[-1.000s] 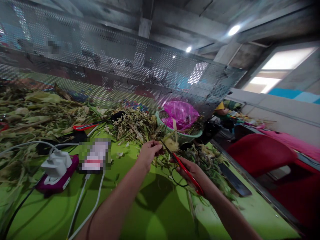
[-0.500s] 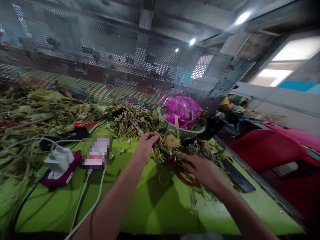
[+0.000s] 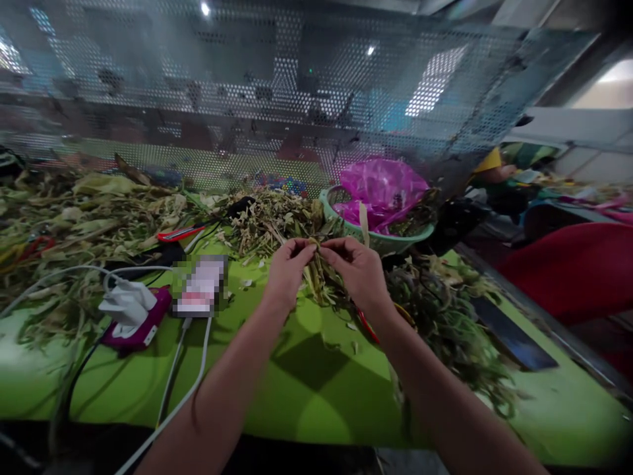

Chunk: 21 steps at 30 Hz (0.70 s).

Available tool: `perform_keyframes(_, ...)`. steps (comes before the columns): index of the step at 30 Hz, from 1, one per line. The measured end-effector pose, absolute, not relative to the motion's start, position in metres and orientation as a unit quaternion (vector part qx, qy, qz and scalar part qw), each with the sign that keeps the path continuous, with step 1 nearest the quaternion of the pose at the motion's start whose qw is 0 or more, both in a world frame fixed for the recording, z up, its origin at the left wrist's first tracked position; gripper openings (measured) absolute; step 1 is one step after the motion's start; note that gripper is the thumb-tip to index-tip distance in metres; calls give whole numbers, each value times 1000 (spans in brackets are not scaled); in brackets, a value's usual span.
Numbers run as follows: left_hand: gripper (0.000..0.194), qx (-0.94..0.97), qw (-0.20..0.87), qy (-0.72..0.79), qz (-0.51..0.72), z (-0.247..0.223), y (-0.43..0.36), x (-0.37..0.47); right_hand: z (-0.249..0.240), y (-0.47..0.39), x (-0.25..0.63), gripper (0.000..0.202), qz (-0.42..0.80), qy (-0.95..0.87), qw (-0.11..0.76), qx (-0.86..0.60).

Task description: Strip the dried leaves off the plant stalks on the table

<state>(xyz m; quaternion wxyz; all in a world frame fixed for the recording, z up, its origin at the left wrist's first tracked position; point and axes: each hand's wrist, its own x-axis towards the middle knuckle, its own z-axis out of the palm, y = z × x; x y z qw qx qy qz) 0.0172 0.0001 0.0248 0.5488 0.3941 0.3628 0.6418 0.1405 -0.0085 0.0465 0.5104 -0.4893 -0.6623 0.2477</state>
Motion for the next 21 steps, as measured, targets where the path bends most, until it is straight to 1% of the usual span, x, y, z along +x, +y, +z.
perform_keyframes(6, 19, 440, 532, 374, 619, 23, -2, 20, 40, -8, 148, 18, 240, -659, 528, -479)
perform_keyframes(9, 23, 522, 522, 381, 556, 28, 1, 10, 35, -6, 159, 16, 221, -664, 528, -481)
perform_keyframes(10, 24, 557, 505, 393, 529, 31, 2, 5, 34, -4, 163, 16, 216, -663, 529, -484)
perform_keyframes(13, 24, 645, 382, 470, 465, 41, 2, -16, 34, 0, 174, 15, 204, -650, 541, -493)
perform_keyframes(14, 25, 664, 359, 488, 439, 43, -1, -23, 35, 1, 176, 14, 201, -647, 545, -494)
perform_keyframes(15, 26, 685, 337, 505, 402, 45, -4, -30, 36, 3, 178, 14, 197, -646, 548, -494)
perform_keyframes(18, 29, 721, 224, 584, 298, 43, -20, -47, 38, 4, 180, 13, 193, -644, 557, -487)
perform_keyframes(19, 29, 723, 209, 598, 276, 41, -27, -51, 38, 5, 180, 12, 193, -645, 559, -485)
perform_keyframes(21, 31, 729, 236, 597, 240, 34, -37, -56, 38, 5, 180, 12, 191, -646, 561, -481)
